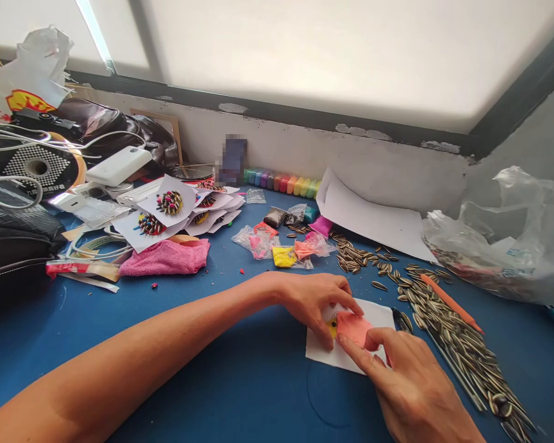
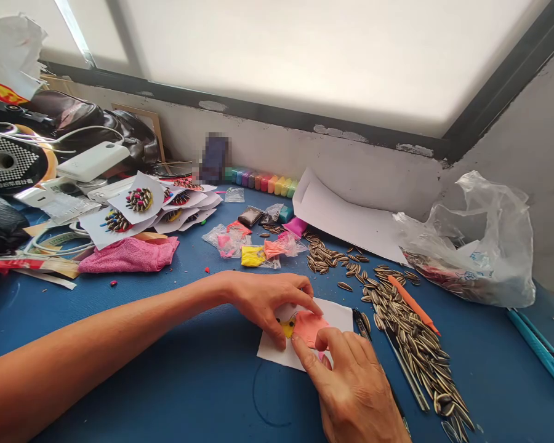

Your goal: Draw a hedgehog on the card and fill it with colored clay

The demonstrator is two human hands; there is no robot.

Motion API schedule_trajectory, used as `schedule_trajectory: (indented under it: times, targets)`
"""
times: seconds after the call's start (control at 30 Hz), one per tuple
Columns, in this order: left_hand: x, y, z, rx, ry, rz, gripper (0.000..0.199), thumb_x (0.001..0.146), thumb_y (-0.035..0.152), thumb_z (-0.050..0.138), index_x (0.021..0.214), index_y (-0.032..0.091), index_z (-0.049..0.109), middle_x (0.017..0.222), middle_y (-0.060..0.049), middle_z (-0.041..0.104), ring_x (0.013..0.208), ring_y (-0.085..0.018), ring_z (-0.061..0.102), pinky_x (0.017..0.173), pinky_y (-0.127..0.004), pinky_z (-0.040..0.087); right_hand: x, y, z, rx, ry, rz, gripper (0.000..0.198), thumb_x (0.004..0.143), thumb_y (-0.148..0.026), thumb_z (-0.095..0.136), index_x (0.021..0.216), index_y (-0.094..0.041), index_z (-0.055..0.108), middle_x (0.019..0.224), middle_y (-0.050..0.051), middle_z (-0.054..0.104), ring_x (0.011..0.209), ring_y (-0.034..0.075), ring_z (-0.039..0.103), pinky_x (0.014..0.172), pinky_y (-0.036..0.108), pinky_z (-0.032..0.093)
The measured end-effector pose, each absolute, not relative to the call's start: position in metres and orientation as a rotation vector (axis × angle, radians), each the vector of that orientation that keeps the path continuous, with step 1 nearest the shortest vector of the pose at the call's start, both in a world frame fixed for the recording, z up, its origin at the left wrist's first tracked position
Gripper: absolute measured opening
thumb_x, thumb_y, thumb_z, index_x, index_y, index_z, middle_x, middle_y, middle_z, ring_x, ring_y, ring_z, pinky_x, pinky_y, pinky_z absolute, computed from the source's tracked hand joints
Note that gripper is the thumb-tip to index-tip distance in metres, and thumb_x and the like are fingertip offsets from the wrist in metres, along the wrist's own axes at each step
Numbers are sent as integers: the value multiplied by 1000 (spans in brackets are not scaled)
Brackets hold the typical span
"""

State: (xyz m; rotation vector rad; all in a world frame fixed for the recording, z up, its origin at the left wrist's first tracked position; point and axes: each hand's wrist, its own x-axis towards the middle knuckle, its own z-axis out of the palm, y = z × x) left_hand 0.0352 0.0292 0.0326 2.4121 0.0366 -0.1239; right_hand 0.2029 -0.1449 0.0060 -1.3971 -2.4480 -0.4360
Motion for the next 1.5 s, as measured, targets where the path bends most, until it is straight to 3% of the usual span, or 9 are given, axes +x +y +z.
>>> schedule_trajectory:
  times: [0.37,0.53,0.8,1.17,1.5]
  targets:
    - [35,30,29,2421,12,-97,65,75,31,74,133,14,52,121,-10,46,113,-22,47,97,-30,40,198,-147,10,-1359,-2480,-511,48,86,0,44,126,-19,61,93,10,57,78,18,52,71,31,43]
    - [34,30,28,2410,14,-78,65,75,34,74,134,15,52,121,-9,46,114,-22,47,98,-31,39,204,-149,12,-1379,-2374,-564,45,84,3,41,115,-18,67,90,9,57,79,17,52,71,30,44]
    - [35,28,28,2415,44,-82,61,77,37,72,132,17,54,118,-9,46,113,-23,47,98,-31,38,217,-157,-2,-1479,-2446,-672,51,85,-1,42,128,-22,60,92,8,58,77,17,53,71,31,44]
    - [37,25,31,2442,83,-91,62,75,34,74,132,18,55,115,-8,47,110,-22,48,94,-31,40,212,-157,1,-1540,-2309,-636,54,78,8,39,114,-19,68,85,7,52,69,15,48,62,27,39]
    - [38,25,30,2468,65,-86,63,74,29,76,131,16,55,114,-9,48,111,-22,47,93,-30,40,217,-156,0,-1600,-2212,-461,53,86,-2,40,125,-29,62,84,4,52,67,13,53,60,25,45]
